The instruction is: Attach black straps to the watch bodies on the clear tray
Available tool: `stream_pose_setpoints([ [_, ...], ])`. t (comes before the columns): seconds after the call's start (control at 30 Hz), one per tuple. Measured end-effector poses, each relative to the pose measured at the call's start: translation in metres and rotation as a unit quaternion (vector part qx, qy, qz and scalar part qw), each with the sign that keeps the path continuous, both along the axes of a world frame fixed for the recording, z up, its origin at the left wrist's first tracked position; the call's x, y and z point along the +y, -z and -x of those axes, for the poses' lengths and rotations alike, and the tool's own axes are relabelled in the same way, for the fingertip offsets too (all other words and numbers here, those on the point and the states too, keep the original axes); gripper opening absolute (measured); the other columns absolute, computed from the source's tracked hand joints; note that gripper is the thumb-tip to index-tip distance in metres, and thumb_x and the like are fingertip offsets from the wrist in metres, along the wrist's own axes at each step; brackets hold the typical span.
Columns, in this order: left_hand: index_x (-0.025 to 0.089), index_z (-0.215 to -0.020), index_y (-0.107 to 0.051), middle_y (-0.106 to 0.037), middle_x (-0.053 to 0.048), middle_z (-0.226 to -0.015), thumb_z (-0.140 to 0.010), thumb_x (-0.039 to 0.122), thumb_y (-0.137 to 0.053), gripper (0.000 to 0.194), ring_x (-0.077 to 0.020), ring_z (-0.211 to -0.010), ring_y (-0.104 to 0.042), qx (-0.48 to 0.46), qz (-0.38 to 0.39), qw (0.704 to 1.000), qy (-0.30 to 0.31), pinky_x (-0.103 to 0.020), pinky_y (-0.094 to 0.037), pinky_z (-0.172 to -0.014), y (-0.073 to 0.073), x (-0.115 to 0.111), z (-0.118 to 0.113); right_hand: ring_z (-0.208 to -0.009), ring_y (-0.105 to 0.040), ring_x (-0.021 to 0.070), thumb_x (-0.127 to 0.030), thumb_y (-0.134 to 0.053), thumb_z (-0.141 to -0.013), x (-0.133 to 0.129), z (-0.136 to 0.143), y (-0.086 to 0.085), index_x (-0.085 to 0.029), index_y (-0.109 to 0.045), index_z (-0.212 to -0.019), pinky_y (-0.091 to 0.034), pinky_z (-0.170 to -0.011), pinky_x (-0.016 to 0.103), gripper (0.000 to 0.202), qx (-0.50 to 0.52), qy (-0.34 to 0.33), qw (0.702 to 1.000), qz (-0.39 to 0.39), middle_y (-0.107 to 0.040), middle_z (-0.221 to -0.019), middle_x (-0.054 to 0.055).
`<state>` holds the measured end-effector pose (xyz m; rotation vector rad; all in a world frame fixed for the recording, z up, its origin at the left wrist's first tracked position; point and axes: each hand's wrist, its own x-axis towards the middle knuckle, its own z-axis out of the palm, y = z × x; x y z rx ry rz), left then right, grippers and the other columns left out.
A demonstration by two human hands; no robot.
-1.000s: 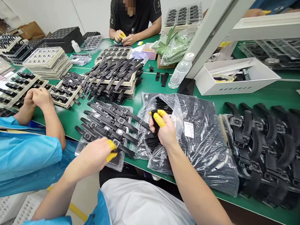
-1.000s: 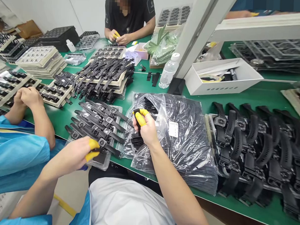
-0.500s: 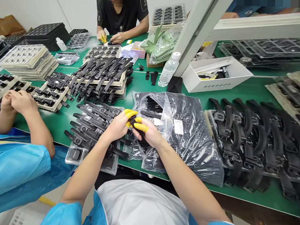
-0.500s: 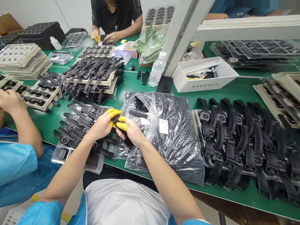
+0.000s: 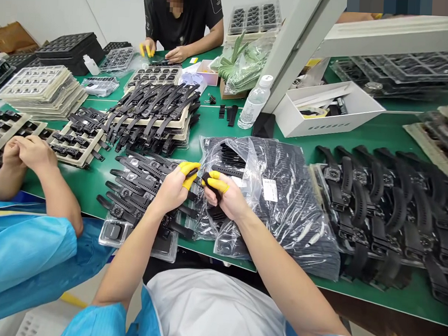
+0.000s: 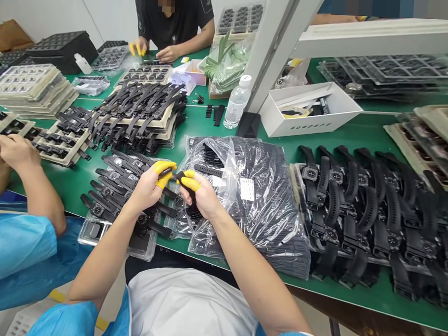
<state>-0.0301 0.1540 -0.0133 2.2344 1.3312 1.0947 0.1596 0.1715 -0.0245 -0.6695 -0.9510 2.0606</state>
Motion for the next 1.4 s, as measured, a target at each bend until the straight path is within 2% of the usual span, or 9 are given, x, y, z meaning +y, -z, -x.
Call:
stream_pose_setpoints([
  [0.13, 0.021, -0.141, -0.057, -0.066, -0.011, -0.133, -0.094, 0.005, -0.045, 0.051, -0.0230, -0.128, -0.062, 0.028, 0.015, 0.999, 0.037, -0.041, -0.054, -0.110, 0.003, -0.001, 0.001, -0.040, -0.037, 0.0093, -0.043, -0.071, -0.087, -0.002, 0.001, 0.002, -0.021, -0.054, -0.087, -0.027, -0.043, 0.023, 0.028, -0.010, -0.055, 0.998, -0.025, -0.052, -0.049, -0.008],
  [0.2, 0.021, -0.142, -0.056, -0.065, -0.011, -0.135, -0.091, 0.003, -0.045, 0.055, -0.0235, -0.129, -0.062, 0.038, 0.019, 0.998, 0.048, -0.042, -0.053, -0.111, 0.004, -0.002, 0.001, -0.040, -0.037, 0.0092, -0.043, -0.071, -0.087, -0.002, 0.001, 0.003, -0.021, -0.054, -0.087, -0.027, -0.042, 0.023, 0.028, -0.012, -0.056, 0.998, -0.024, -0.052, -0.049, -0.008],
  [0.47, 0.020, -0.140, -0.056, -0.066, -0.012, -0.133, -0.096, 0.007, -0.044, 0.047, -0.0234, -0.127, -0.062, 0.037, 0.015, 0.999, 0.030, -0.041, -0.054, -0.110, 0.005, -0.002, -0.002, -0.039, -0.035, 0.0087, -0.043, -0.073, -0.085, -0.001, 0.003, 0.002, -0.022, -0.053, -0.086, -0.024, -0.042, 0.023, 0.029, -0.014, -0.024, 0.999, -0.018, -0.051, -0.047, -0.009],
  [0.7, 0.018, -0.144, -0.054, -0.061, -0.016, -0.134, -0.099, 0.014, -0.044, 0.046, -0.0272, -0.130, -0.057, 0.052, 0.012, 0.999, 0.011, -0.045, -0.050, -0.113, 0.012, -0.002, -0.003, -0.040, -0.032, 0.0083, -0.043, -0.077, -0.081, -0.001, 0.002, -0.001, -0.023, -0.052, -0.082, -0.023, -0.041, 0.022, 0.033, 0.007, -0.019, 0.999, 0.040, -0.048, -0.048, -0.009],
  [0.9, 0.014, -0.147, -0.050, -0.061, -0.015, -0.130, -0.105, 0.027, -0.039, 0.046, -0.0258, -0.127, -0.057, 0.056, 0.033, 0.997, 0.050, -0.044, -0.048, -0.115, 0.009, -0.006, -0.007, -0.040, -0.033, 0.0076, -0.040, -0.082, -0.078, -0.002, -0.002, 0.002, -0.022, -0.053, -0.076, -0.022, -0.041, 0.021, 0.034, -0.013, -0.016, 0.997, 0.078, -0.046, -0.047, -0.007],
  [1.0, 0.014, -0.145, -0.052, -0.061, -0.015, -0.132, -0.105, 0.026, -0.034, 0.046, -0.0256, -0.130, -0.056, 0.081, 0.042, 0.995, 0.030, -0.044, -0.046, -0.117, 0.009, -0.007, -0.009, -0.041, -0.035, 0.0070, -0.039, -0.083, -0.077, -0.001, -0.004, 0.004, -0.021, -0.054, -0.073, -0.023, -0.041, 0.021, 0.035, -0.025, -0.012, 0.996, 0.086, -0.046, -0.048, -0.006],
  [1.2, 0.013, -0.136, -0.058, -0.064, -0.016, -0.124, -0.099, 0.024, -0.046, 0.041, -0.0294, -0.124, -0.058, 0.147, 0.060, 0.987, 0.014, -0.047, -0.052, -0.109, 0.006, -0.008, -0.010, -0.040, -0.031, 0.0057, -0.039, -0.082, -0.078, -0.001, -0.004, 0.001, -0.020, -0.053, -0.070, -0.019, -0.041, 0.021, 0.036, -0.048, -0.021, 0.994, 0.092, -0.045, -0.048, -0.006],
  [1.4, 0.017, -0.137, -0.057, -0.064, -0.014, -0.124, -0.103, 0.024, -0.038, 0.040, -0.0273, -0.120, -0.060, 0.111, 0.064, 0.992, 0.022, -0.046, -0.051, -0.110, 0.008, -0.008, -0.006, -0.040, -0.031, 0.0053, -0.041, -0.084, -0.074, -0.001, -0.002, 0.001, -0.020, -0.054, -0.075, -0.020, -0.040, 0.020, 0.036, -0.058, -0.016, 0.995, 0.077, -0.045, -0.047, -0.008],
])
